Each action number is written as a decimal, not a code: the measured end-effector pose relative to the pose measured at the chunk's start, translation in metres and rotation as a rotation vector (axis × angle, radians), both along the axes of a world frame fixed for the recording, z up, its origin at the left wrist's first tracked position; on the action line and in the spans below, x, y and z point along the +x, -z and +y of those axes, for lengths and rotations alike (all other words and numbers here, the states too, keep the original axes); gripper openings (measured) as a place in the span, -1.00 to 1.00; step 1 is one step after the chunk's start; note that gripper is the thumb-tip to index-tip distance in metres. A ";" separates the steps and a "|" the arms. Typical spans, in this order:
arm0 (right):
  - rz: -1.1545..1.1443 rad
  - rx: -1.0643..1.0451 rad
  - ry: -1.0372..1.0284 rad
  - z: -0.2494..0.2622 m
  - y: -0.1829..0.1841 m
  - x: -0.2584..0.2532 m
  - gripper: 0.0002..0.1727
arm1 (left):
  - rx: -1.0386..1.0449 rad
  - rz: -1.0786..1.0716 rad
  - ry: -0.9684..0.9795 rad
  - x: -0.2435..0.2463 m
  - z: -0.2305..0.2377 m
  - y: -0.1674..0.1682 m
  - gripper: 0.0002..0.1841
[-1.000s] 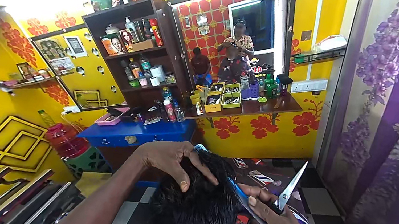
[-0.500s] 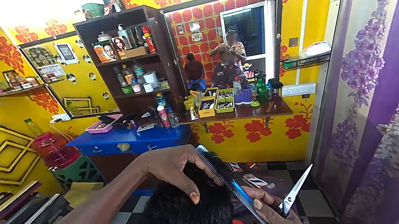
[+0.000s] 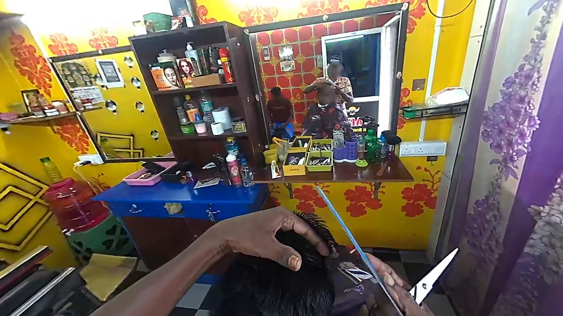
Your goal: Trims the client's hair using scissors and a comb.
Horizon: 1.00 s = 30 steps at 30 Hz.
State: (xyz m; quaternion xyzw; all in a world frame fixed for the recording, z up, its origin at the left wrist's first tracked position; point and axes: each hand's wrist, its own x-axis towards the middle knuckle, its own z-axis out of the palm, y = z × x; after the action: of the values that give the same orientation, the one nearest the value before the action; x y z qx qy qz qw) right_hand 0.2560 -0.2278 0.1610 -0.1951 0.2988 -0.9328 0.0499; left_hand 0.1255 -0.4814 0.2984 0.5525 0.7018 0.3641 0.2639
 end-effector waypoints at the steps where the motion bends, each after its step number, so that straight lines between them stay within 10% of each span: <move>1: 0.009 0.035 0.049 -0.001 -0.005 0.001 -0.58 | 0.014 0.000 -0.006 0.000 0.000 0.001 -0.22; 9: 0.523 0.957 0.595 -0.011 -0.017 0.000 -0.58 | 0.107 -0.065 -0.127 0.014 0.002 0.004 -0.53; 12: 0.263 1.538 0.870 0.006 -0.021 -0.002 -0.41 | 0.079 -0.024 -0.115 0.015 0.001 0.002 -0.64; 14: 0.008 1.832 0.542 0.025 -0.033 -0.010 -0.25 | 0.074 -0.005 -0.098 0.016 0.000 0.001 -0.65; 21: 0.198 1.288 -0.255 0.057 -0.035 -0.031 -0.24 | 0.079 0.063 -0.018 0.018 0.002 -0.003 -0.66; 26: 0.319 1.497 -0.015 0.044 -0.047 -0.026 -0.59 | 0.059 0.127 -0.024 0.019 0.004 -0.004 -0.63; 30: 0.397 1.618 -0.026 0.038 -0.057 -0.021 -0.40 | 0.054 0.167 0.000 0.018 0.004 -0.006 -0.63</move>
State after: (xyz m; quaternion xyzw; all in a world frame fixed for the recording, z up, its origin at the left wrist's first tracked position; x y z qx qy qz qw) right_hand 0.2346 -0.1894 0.2180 -0.2631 0.8779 -0.3777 0.1318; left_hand 0.1436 -0.4776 0.3042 0.5880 0.7113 0.3355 0.1892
